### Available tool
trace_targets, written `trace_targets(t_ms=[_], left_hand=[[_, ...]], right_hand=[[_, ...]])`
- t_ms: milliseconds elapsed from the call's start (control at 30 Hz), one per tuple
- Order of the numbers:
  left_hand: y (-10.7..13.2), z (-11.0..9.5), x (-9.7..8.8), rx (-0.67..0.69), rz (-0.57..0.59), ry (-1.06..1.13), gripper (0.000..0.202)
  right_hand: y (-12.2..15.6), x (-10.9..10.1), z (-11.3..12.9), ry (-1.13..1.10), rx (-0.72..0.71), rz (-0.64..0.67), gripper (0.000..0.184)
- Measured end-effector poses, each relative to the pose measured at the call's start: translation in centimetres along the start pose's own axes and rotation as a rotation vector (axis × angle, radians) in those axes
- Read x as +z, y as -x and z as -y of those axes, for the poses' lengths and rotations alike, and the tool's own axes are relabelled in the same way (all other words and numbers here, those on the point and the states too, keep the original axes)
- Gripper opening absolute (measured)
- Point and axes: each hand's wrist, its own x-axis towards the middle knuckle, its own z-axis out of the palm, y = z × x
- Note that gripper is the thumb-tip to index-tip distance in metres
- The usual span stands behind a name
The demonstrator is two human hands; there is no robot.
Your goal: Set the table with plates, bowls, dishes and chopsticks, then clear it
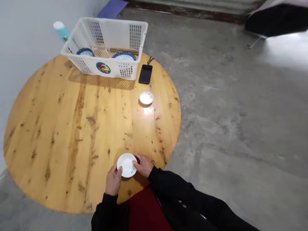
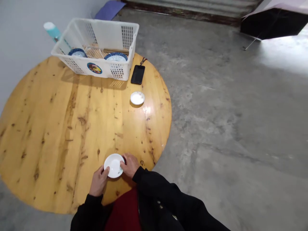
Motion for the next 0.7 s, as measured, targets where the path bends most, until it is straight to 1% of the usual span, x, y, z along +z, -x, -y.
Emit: trace_targets(t_ms=[167,300,400,500,600,700], left_hand=[[3.6,-0.2,1.7,-0.044,-0.099,-0.024,0.051],[5.3,-1.2,2.9,-0.025,-0.114,0.065,0.055],[5.5,-2.2,3.3,0.020,-0.065,0.063,0.053],[5.3,-3.0,3.4,0.098,0.013,0.047,0.046],[5.2,-3.2,3.7,0.165,0.088,0.043,0.040],[5.2,-2.3,4.3,0.207,0.151,0.034,0.037]], right_hand=[[2.0,-0.6,-0.7,-0.025,-0.014,0.066,0.021],[3.1,-1.9,-1.0,-0.019,-0.039,0.054,0.020],[4.1,-3.1,-1.1,-0.018,-0.048,-0.014,0.021],[5.5,-3.8,-1.4,-0.023,-0.057,-0.122,0.022],[7.1,-3.6,-2.1,-0.052,-0.032,-0.241,0.025],[8.9,-2.7,-2.9,-0.122,0.000,-0.328,0.029]])
